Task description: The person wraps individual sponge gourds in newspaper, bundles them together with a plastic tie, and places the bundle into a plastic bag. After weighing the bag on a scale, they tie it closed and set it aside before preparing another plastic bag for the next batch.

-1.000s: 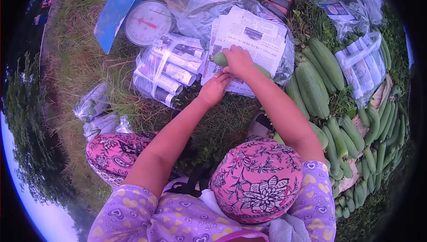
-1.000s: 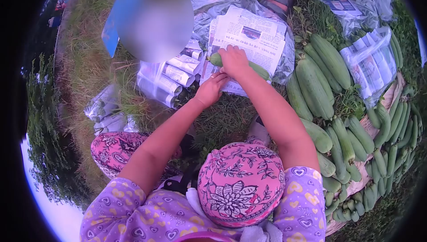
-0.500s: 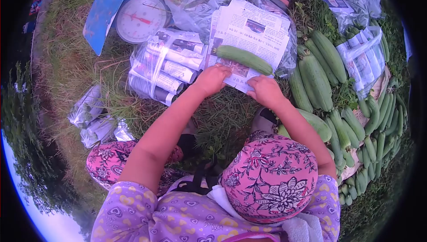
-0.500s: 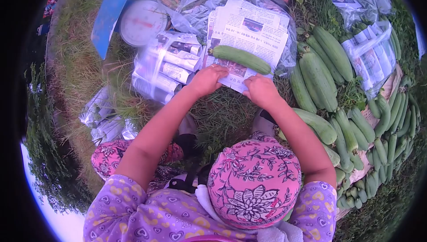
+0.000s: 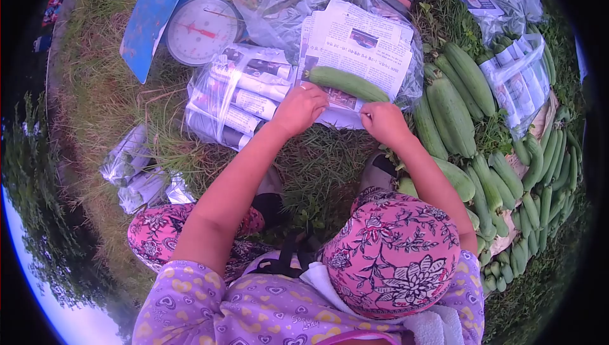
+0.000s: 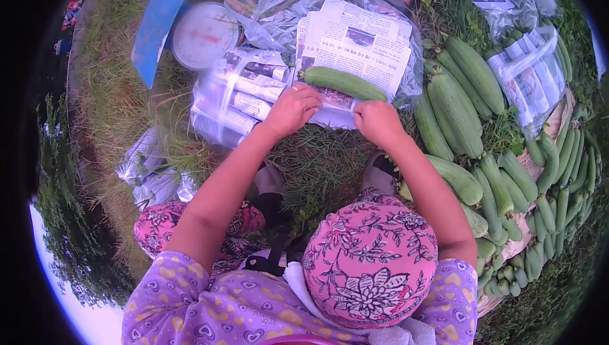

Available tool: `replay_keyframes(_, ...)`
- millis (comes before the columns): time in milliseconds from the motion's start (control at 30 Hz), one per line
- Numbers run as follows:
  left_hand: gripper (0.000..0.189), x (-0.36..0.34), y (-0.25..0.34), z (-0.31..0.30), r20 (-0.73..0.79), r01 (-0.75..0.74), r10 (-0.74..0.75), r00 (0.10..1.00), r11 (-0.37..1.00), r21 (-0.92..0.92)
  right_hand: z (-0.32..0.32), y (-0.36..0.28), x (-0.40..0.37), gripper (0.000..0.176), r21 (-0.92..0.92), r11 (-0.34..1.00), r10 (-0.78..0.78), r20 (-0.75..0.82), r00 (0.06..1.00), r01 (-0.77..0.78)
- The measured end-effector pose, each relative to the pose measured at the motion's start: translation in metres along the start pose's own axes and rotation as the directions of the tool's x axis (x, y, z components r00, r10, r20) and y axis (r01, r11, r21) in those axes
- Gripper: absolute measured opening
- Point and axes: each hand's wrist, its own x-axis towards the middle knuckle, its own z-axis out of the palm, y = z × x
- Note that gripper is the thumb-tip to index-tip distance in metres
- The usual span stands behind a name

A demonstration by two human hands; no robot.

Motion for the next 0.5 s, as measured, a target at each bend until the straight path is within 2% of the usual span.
replay_keyframes(67,0.009,0.011,0.000,-0.006,-0.099,-0.065,0.067,0.993,0.998,0.024,-0.016,-0.003,0.005,0.021,0.046,0.999,0.030,-0.051,0.998,-0.028)
replay_keyframes(133,0.008,0.025,-0.004,-0.008,-0.191,-0.112,0.120,0.974,0.992,0.051,-0.034,-0.005,0.015,0.020,0.081,0.984,0.157,0.000,0.988,-0.156)
replay_keyframes(167,0.008,0.030,-0.006,-0.010,-0.135,-0.102,0.106,0.985,0.994,0.035,-0.039,-0.002,0.021,0.020,0.096,0.971,0.219,0.029,0.975,-0.220)
replay_keyframes(267,0.008,0.041,-0.003,-0.023,0.031,-0.071,0.070,0.997,0.997,0.010,-0.025,0.019,0.036,0.024,0.006,0.999,0.034,-0.206,0.978,-0.034)
replay_keyframes(367,0.010,0.040,-0.003,-0.025,0.024,-0.119,0.117,0.993,0.990,0.072,-0.008,0.034,0.050,0.036,-0.014,1.000,-0.017,-0.065,0.998,0.016)
replay_keyframes(467,0.014,0.039,-0.012,-0.015,-0.087,-0.114,0.118,0.989,0.992,0.048,-0.014,0.046,0.055,0.039,0.130,0.990,-0.044,-0.037,0.998,0.048)
replay_keyframes(500,0.014,0.040,-0.014,-0.015,-0.075,-0.071,0.071,0.995,0.997,-0.006,-0.015,0.050,0.056,0.036,0.200,0.980,-0.028,0.020,0.999,0.023)
